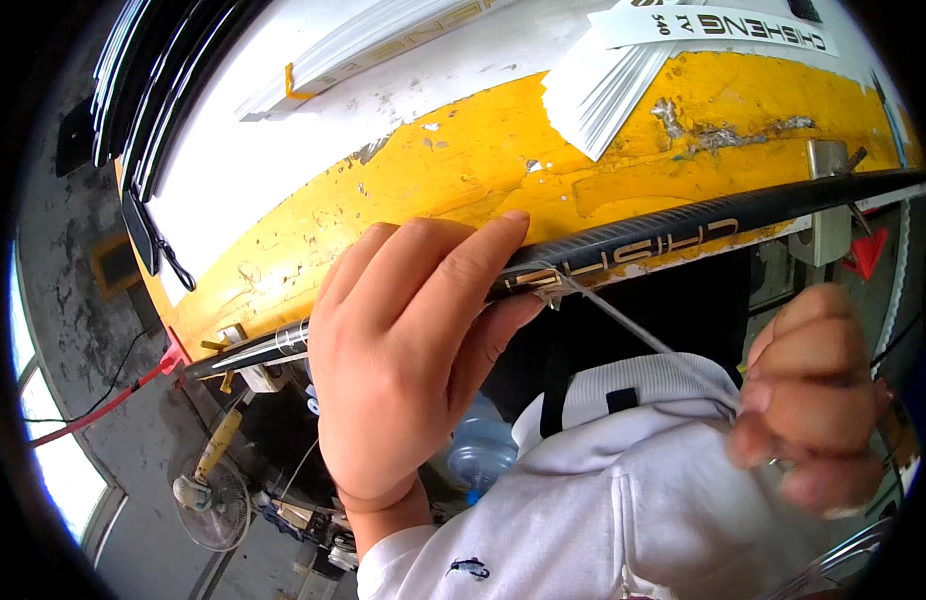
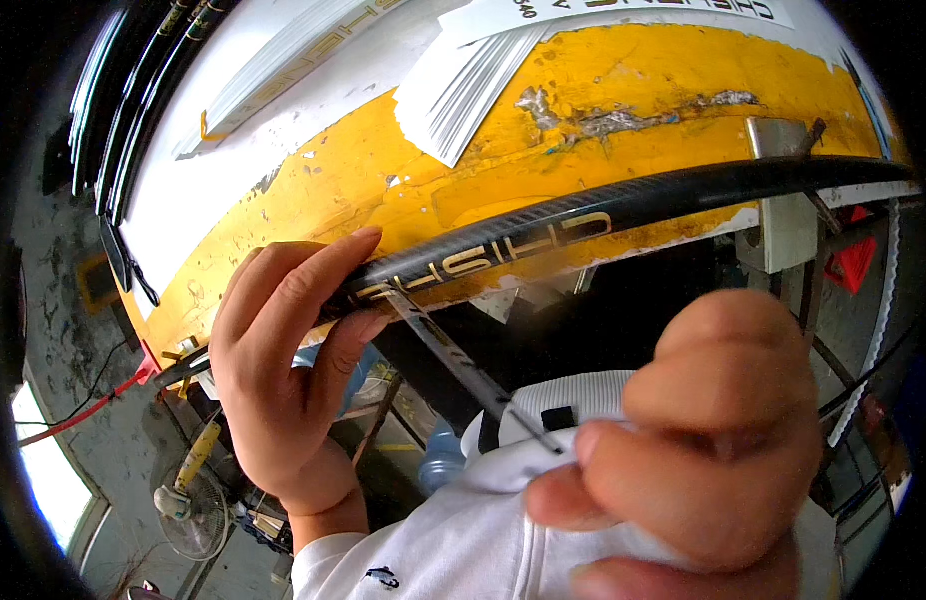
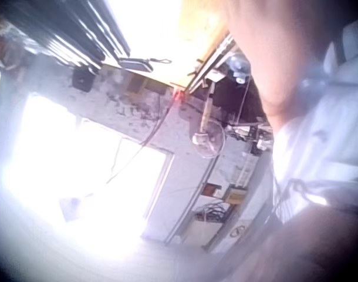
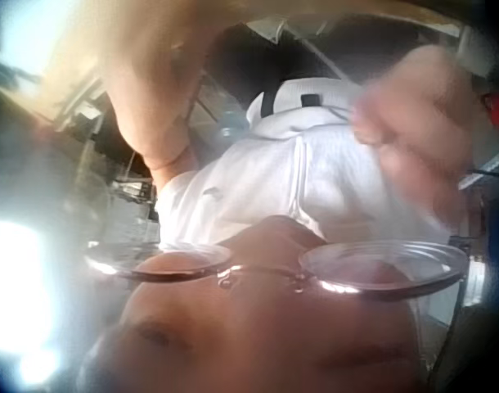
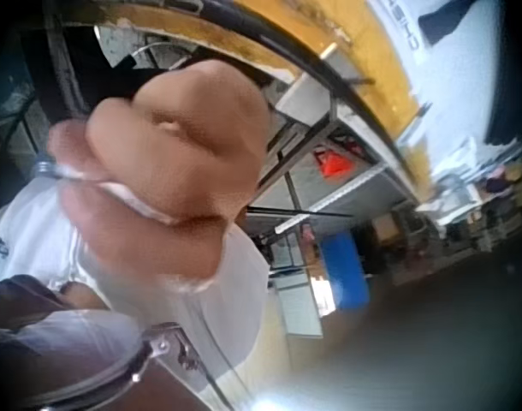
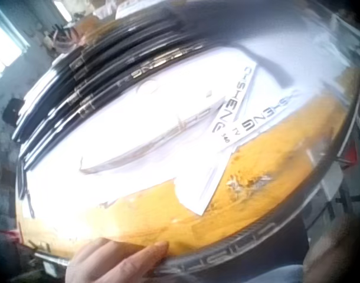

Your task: The person applies gold lettering stickers to a black curved rod, peels backing, aligns, and smooths each segment. They handle multiple rods and sticker strips, pressing the decals firmly along the curved surface.

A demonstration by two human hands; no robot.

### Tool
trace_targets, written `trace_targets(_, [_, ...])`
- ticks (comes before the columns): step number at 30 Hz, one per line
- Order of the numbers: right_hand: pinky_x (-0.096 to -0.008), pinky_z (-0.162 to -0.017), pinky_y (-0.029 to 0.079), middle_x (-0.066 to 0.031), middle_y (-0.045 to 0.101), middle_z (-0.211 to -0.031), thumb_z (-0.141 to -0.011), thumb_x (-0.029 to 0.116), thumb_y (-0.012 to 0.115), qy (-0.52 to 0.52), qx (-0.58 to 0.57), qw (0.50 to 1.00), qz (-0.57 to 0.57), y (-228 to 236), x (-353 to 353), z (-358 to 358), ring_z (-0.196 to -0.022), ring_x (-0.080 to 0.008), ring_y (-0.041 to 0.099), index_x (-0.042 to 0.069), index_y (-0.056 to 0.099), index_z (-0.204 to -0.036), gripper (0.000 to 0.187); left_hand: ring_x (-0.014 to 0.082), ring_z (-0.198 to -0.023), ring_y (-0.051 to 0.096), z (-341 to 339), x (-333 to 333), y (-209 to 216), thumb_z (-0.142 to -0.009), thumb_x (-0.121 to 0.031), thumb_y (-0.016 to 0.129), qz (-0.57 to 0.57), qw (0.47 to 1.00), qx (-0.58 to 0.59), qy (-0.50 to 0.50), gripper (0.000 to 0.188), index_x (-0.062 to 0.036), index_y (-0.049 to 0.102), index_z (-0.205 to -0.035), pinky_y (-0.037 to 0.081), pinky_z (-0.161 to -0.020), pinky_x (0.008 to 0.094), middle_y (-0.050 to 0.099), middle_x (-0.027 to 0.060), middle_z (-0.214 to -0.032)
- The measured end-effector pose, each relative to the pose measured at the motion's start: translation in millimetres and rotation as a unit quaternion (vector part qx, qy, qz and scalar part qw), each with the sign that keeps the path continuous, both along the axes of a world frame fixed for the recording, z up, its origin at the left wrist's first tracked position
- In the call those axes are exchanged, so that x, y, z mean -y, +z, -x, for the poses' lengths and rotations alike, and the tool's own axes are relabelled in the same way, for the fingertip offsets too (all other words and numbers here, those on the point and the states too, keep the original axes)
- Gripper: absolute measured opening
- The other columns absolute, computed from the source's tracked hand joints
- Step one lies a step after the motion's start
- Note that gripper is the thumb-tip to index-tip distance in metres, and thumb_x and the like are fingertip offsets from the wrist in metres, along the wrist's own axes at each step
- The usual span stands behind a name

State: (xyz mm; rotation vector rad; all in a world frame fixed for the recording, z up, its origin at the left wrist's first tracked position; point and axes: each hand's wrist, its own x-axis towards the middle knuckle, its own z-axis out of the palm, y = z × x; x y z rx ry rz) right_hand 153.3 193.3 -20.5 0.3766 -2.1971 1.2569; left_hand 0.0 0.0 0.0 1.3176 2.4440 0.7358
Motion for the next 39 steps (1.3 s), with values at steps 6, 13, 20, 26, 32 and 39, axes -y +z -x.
trace_targets(6, [-0.029, -0.048, 0.031, 0.0008, 0.053, -0.084, -0.077, 0.006, 0.07, -0.016, -0.026, 0.999, -0.018, 10, 11, -4, -0.056, -0.014, 0.044, 0.018, 0.042, -0.107, 0.042, 0.0257, -0.07, 0.06, -1, -10, 13, -0.071, -0.004, 0.07, 0.058, 0.994, 0.086, 0.015, 0.028, 0.0029, 0.06, -0.096, 0.047, -0.067, 0.0291, 0.06, 0.0139, -0.081])
trace_targets(13, [-0.0302, -0.045, 0.029, -0.0086, 0.051, -0.082, -0.08, -0.001, 0.064, -0.065, 0.014, 0.998, -0.015, 34, -12, -22, -0.056, -0.0167, 0.042, 0.012, 0.042, -0.111, 0.04, 0.0286, -0.076, 0.062, -9, -17, 37, -0.075, -0.002, 0.068, 0.052, 0.992, 0.109, -0.031, 0.024, 0.0017, 0.057, -0.096, 0.049, -0.069, 0.0306, 0.061, 0.0145, -0.084])
trace_targets(20, [-0.0313, -0.045, 0.031, -0.0101, 0.051, -0.08, -0.083, 0.001, 0.063, -0.105, -0.049, 0.992, -0.046, 66, -22, -50, -0.055, -0.0172, 0.041, 0.011, 0.042, -0.111, 0.036, 0.0275, -0.076, 0.059, -35, -31, 71, -0.081, -0.005, 0.067, 0.034, 0.987, 0.147, -0.063, 0.024, 0.0008, 0.054, -0.101, 0.048, -0.069, 0.0327, 0.059, 0.0139, -0.085])
trace_targets(26, [-0.03, -0.054, 0.038, -0.0123, 0.053, -0.083, -0.076, -0.011, 0.063, -0.169, -0.11, 0.979, -0.029, 88, -44, -70, -0.063, -0.0174, 0.045, 0.005, 0.048, -0.106, 0.037, 0.0098, -0.075, 0.053, -75, -38, 83, -0.087, 0.002, 0.06, -0.055, 0.902, 0.429, -0.006, 0.042, -0.0019, 0.037, -0.122, 0.05, -0.063, 0.0225, 0.051, 0.0073, -0.096])
trace_targets(32, [-0.0273, -0.057, 0.038, -0.0076, 0.055, -0.07, -0.067, -0.015, 0.067, -0.14, -0.081, 0.984, -0.068, 116, -55, -84, -0.059, -0.0166, 0.049, 0.004, 0.052, -0.096, 0.038, 0.0084, -0.082, 0.05, -138, -35, 57, -0.088, 0.003, 0.057, -0.109, 0.803, 0.584, -0.047, 0.066, -0.0099, 0.022, -0.142, 0.045, -0.07, 0.0224, 0.053, 0.008, -0.106])
trace_targets(39, [-0.027, -0.057, 0.041, -0.0078, 0.056, -0.071, -0.071, -0.01, 0.066, -0.182, -0.166, 0.969, -0.006, 125, -53, -106, -0.06, -0.0161, 0.051, 0.003, 0.053, -0.092, 0.027, 0.0199, -0.076, 0.061, -162, -36, 78, -0.086, 0.007, 0.055, -0.252, 0.704, 0.663, -0.032, 0.087, -0.0218, 0.002, -0.148, 0.056, -0.062, 0.0303, 0.05, 0.0181, -0.114])
